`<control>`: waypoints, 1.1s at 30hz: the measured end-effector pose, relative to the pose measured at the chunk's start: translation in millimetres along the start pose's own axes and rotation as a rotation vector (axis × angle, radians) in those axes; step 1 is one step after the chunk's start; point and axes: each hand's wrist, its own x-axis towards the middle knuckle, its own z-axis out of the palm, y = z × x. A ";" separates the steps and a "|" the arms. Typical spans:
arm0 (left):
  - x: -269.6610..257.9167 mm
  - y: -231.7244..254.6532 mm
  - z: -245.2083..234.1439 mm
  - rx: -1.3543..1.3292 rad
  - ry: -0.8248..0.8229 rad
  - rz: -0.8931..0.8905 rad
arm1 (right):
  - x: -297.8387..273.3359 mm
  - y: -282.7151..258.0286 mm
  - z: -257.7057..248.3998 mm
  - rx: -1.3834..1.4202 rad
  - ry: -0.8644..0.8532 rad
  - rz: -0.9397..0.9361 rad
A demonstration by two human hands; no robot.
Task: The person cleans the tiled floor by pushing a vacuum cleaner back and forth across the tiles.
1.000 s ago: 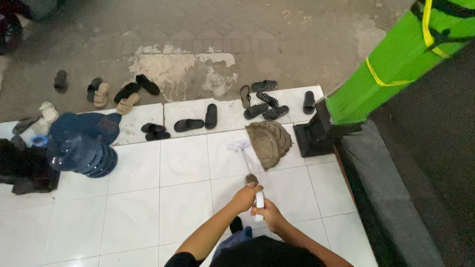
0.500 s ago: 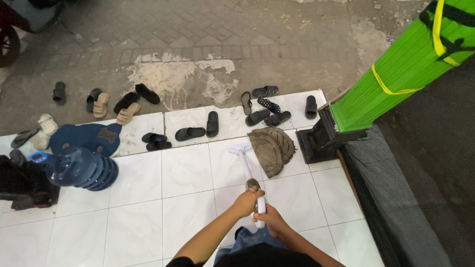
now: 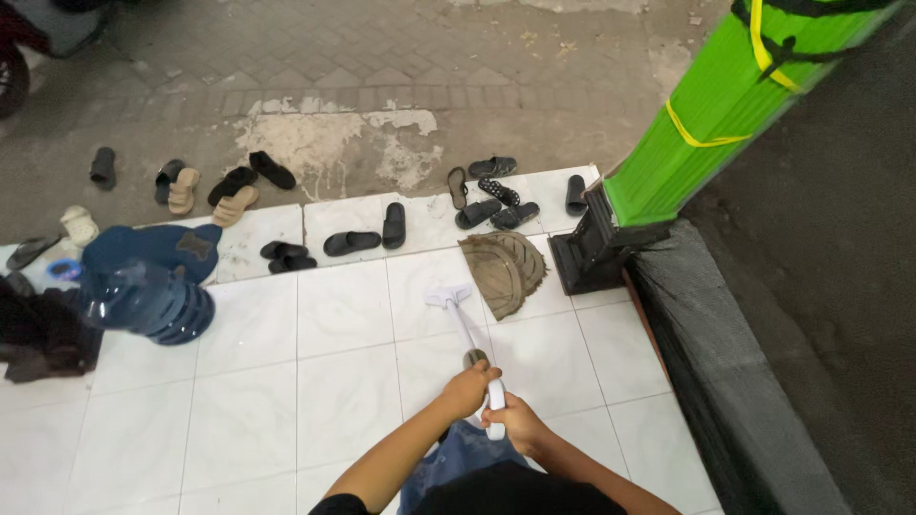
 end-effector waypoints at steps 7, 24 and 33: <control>-66.0 31.6 59.8 -0.022 0.078 0.103 | -75.8 43.8 -12.4 0.026 -0.047 0.139; -189.2 72.3 106.5 -0.036 0.038 -0.017 | -176.9 115.9 40.9 0.071 -0.020 0.153; -303.1 92.7 148.0 -0.071 0.052 0.049 | -264.1 194.9 73.0 0.030 -0.081 0.119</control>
